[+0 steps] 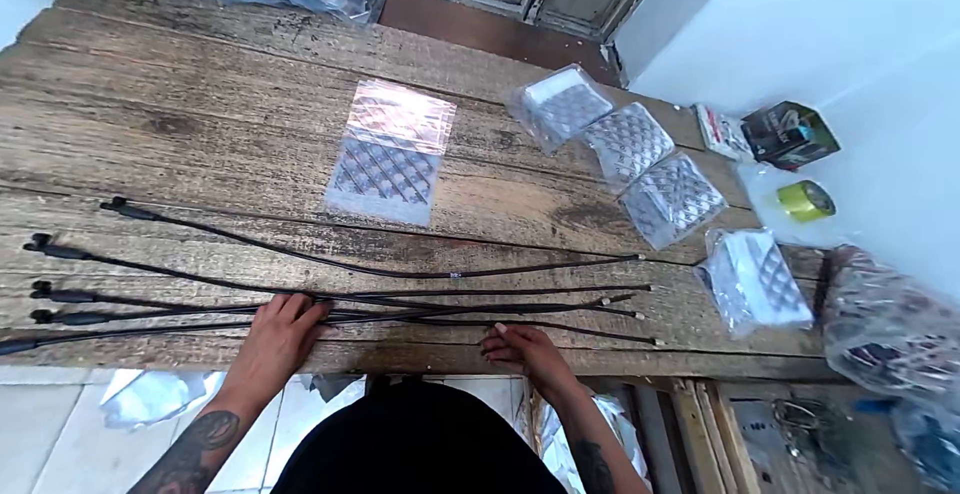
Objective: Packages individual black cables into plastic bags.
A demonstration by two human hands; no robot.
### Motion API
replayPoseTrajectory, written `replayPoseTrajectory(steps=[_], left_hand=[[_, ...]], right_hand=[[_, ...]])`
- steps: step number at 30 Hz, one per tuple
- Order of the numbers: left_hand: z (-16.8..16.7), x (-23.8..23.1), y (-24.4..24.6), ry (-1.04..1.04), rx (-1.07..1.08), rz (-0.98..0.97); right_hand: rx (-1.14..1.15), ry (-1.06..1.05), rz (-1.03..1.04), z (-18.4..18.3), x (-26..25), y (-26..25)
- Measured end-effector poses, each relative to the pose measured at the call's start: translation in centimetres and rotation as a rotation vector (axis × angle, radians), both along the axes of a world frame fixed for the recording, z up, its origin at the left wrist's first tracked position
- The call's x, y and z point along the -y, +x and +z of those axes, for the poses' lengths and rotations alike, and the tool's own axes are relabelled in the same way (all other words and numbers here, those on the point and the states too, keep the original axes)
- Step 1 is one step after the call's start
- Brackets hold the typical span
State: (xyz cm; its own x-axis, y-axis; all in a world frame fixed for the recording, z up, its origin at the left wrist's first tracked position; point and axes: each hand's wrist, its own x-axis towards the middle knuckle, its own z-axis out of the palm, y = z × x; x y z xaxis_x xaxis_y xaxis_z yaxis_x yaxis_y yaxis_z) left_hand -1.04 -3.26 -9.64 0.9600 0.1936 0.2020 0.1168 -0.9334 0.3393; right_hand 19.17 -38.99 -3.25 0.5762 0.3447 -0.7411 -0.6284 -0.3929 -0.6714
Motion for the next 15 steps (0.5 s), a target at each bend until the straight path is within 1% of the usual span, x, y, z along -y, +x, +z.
replayPoseTrajectory(steps=[2,3,5,6,8,9,10,11,12,13,15], left_hand=[[0.4,0.2,0.5,-0.021,-0.008,0.001],[1.2,0.1,0.7,-0.069,-0.013,0.009],[4.6,0.2,1.3,-0.161,0.007,0.001],[6.6,0.2,1.6,-0.164,0.047,-0.024],[10.1,0.4,2.2,-0.108,0.154,-0.064],[11.5,0.5,2.5,-0.080,0.196,-0.077],[12.5,0.5,2.7,-0.055,0.218,-0.084],[12.9,0.2,2.9,-0.032,0.223,-0.088],[12.8,-0.1,3.1,-0.018,0.207,-0.092],[12.2,-0.4,3.3,-0.016,0.183,-0.096],[10.3,-0.9,3.9,-0.043,0.127,-0.105]], right_hand=[[-0.004,0.013,-0.001,0.0,-0.2,0.2],[-0.021,0.040,0.000,0.0,-0.3,0.3],[-0.062,0.180,-0.020,0.1,0.2,0.4],[-0.057,0.289,-0.067,-0.1,0.7,0.7],[0.037,0.485,-0.258,-0.2,2.0,1.9],[0.097,0.530,-0.426,0.1,2.5,2.8],[0.135,0.531,-0.619,0.6,3.0,3.8],[0.155,0.497,-0.802,1.2,3.5,4.8],[0.166,0.455,-0.933,1.5,4.0,5.4],[0.184,0.422,-0.996,1.8,4.3,5.7],[0.236,0.394,-0.975,2.8,4.5,5.6]])
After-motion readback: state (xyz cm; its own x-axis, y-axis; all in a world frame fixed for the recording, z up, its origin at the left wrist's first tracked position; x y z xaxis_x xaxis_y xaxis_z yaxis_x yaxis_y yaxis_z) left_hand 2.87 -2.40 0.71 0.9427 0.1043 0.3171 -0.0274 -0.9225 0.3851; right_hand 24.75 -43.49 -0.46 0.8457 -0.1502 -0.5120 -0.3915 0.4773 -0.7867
